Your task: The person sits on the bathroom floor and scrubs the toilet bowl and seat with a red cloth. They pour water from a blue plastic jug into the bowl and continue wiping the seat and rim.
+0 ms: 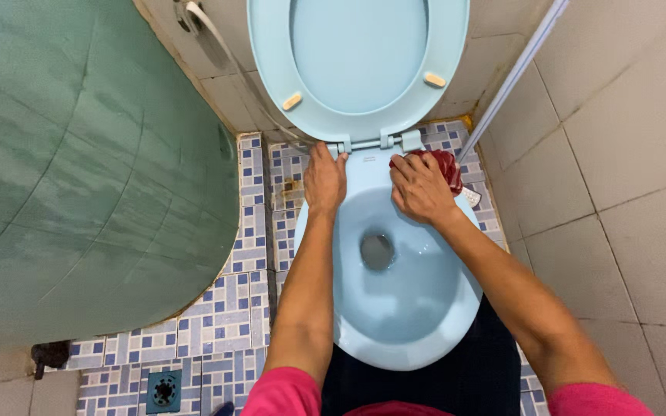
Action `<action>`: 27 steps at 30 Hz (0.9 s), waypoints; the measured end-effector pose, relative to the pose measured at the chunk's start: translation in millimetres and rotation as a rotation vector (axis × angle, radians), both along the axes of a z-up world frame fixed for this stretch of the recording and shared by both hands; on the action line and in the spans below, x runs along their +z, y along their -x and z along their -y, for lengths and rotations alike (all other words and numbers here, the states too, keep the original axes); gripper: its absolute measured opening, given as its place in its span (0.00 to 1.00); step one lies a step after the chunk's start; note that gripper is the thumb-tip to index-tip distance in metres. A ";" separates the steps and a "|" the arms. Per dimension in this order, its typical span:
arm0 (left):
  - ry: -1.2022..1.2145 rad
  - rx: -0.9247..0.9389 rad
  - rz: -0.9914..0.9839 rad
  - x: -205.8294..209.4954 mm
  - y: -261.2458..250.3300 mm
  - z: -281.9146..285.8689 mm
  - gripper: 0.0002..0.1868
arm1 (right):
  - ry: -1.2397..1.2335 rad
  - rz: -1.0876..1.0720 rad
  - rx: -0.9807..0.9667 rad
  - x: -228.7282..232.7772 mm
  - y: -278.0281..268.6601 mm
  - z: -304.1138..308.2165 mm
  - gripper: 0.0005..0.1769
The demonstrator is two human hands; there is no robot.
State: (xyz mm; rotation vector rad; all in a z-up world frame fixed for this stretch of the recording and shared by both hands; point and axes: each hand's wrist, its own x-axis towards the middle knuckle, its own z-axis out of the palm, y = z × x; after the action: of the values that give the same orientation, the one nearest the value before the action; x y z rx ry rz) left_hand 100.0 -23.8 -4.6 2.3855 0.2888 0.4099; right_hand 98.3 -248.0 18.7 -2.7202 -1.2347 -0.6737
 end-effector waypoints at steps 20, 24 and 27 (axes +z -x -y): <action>-0.052 0.006 -0.072 -2.7 0.6 -0.8 0.29 | 0.437 -0.107 -0.359 -2.1 -2.9 -32.7 0.46; -0.045 0.024 -0.021 -1.1 0.6 0.8 0.28 | 0.377 -0.251 -0.320 1.6 -14.8 -27.5 0.44; -0.033 0.019 0.029 -0.6 4.1 4.4 0.30 | 0.314 -0.210 -0.305 0.5 -14.8 -23.5 0.43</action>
State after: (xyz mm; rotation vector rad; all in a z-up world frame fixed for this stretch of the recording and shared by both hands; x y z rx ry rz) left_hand 95.9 -28.1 -5.2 2.4083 0.2939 0.4612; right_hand 113.1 -224.4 19.2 -3.1750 -0.9572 -0.2152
